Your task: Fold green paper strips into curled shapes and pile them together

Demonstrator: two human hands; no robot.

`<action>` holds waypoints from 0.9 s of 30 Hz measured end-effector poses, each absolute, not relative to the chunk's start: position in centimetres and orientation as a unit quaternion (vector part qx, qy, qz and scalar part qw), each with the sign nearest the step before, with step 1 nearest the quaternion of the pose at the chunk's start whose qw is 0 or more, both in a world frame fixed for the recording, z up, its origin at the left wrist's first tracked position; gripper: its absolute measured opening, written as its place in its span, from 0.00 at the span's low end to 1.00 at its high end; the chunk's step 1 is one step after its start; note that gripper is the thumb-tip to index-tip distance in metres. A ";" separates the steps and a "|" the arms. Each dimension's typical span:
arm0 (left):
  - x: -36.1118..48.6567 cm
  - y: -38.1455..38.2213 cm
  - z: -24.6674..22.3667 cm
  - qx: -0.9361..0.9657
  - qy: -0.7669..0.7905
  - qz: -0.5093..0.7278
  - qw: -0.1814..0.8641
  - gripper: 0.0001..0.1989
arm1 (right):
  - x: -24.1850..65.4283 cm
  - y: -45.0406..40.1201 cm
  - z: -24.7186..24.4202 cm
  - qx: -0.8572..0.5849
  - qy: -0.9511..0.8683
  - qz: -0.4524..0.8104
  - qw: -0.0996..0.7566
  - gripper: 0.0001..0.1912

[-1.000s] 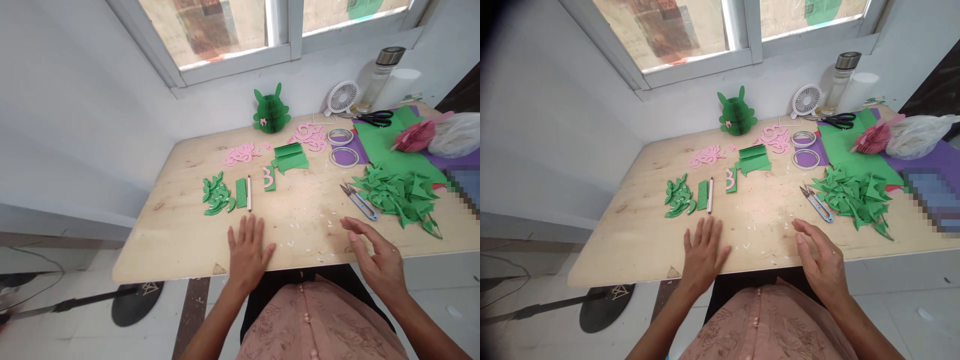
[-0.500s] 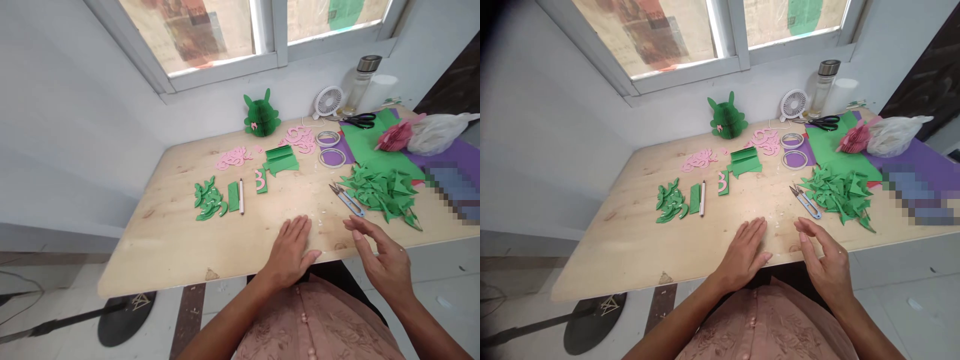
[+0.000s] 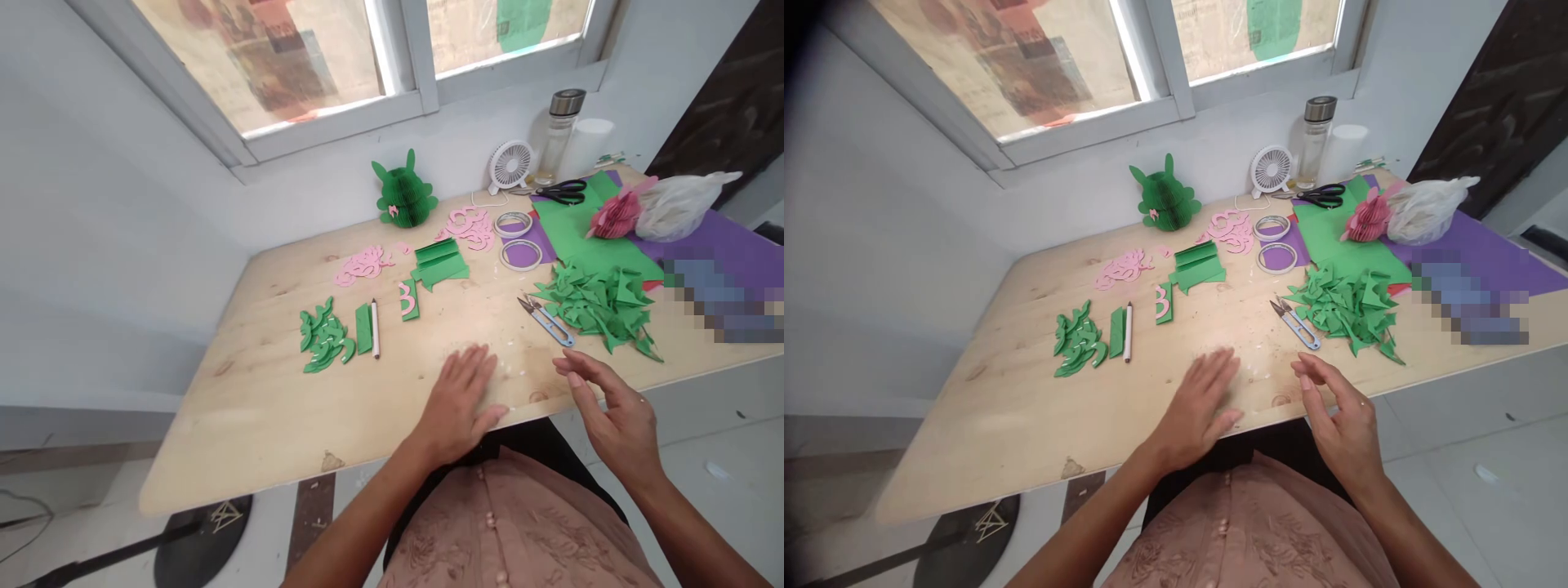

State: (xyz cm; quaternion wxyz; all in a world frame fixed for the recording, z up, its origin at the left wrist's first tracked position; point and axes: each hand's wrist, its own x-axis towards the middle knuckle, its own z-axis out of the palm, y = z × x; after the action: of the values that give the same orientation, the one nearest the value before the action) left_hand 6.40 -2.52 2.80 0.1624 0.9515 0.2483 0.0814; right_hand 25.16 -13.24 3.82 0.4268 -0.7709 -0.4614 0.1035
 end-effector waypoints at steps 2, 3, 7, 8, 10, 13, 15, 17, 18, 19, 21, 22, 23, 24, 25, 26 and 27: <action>7.0 -1.4 2.8 0.948 0.272 0.079 0.146 0.29 | 25.2 -13.1 3.5 -0.769 -0.458 0.118 0.430 0.17; 7.6 -0.8 2.7 0.950 0.266 0.075 0.144 0.29 | 25.2 -13.0 3.5 -0.766 -0.459 0.121 0.434 0.17; 10.0 -0.5 2.6 0.965 0.204 0.057 0.153 0.30 | 25.4 -12.6 3.5 -0.757 -0.468 0.112 0.442 0.16; 10.0 -1.0 2.6 0.964 0.206 0.056 0.155 0.30 | 25.5 -12.8 3.5 -0.759 -0.466 0.108 0.441 0.16; 8.7 -2.1 2.7 0.963 0.204 0.057 0.165 0.29 | 25.7 -13.4 3.3 -0.766 -0.453 0.106 0.444 0.16; 5.1 -2.9 2.4 0.954 0.216 0.083 0.190 0.25 | 25.9 -15.3 2.3 -0.768 -0.414 0.131 0.471 0.14; 3.0 -2.3 1.8 0.917 0.319 0.152 0.187 0.24 | 25.8 -16.9 1.5 -0.750 -0.383 0.198 0.502 0.14; 2.3 -1.3 0.9 0.856 0.436 0.212 0.179 0.23 | 25.6 -18.2 0.5 -0.719 -0.351 0.301 0.518 0.14; 2.6 -0.9 0.5 0.846 0.453 0.217 0.177 0.24 | 25.5 -18.6 0.0 -0.699 -0.331 0.364 0.519 0.15; 3.2 -0.6 0.1 0.846 0.454 0.216 0.179 0.24 | 25.3 -18.8 -0.6 -0.679 -0.303 0.422 0.519 0.16; 5.2 -0.4 -0.2 0.858 0.430 0.210 0.188 0.24 | 24.8 -18.7 -1.9 -0.636 -0.225 0.536 0.509 0.20; 6.4 -0.7 -0.2 0.867 0.408 0.206 0.198 0.25 | 24.5 -18.4 -2.7 -0.607 -0.179 0.583 0.509 0.20; 7.6 -1.1 -0.1 0.871 0.384 0.213 0.221 0.25 | 24.2 -18.0 -3.4 -0.572 -0.140 0.618 0.521 0.19; 8.7 -1.8 0.1 0.868 0.366 0.225 0.249 0.25 | 23.8 -17.5 -4.1 -0.538 -0.111 0.646 0.529 0.17; 9.7 -2.7 0.3 0.864 0.347 0.234 0.281 0.25 | 23.3 -17.1 -4.7 -0.515 -0.099 0.662 0.536 0.16; 10.5 -3.7 0.5 0.864 0.335 0.237 0.293 0.24 | 22.9 -16.6 -5.3 -0.504 -0.115 0.669 0.534 0.15; 11.3 -4.8 0.7 0.864 0.322 0.239 0.305 0.24 | 22.4 -16.2 -5.7 -0.511 -0.158 0.652 0.537 0.16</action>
State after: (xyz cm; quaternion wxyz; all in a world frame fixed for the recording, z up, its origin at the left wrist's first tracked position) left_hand 11.25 -4.80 0.74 0.3055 0.8636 0.3219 0.2393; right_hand 22.42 -16.17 -5.70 0.5372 -0.5105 -0.1583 0.6524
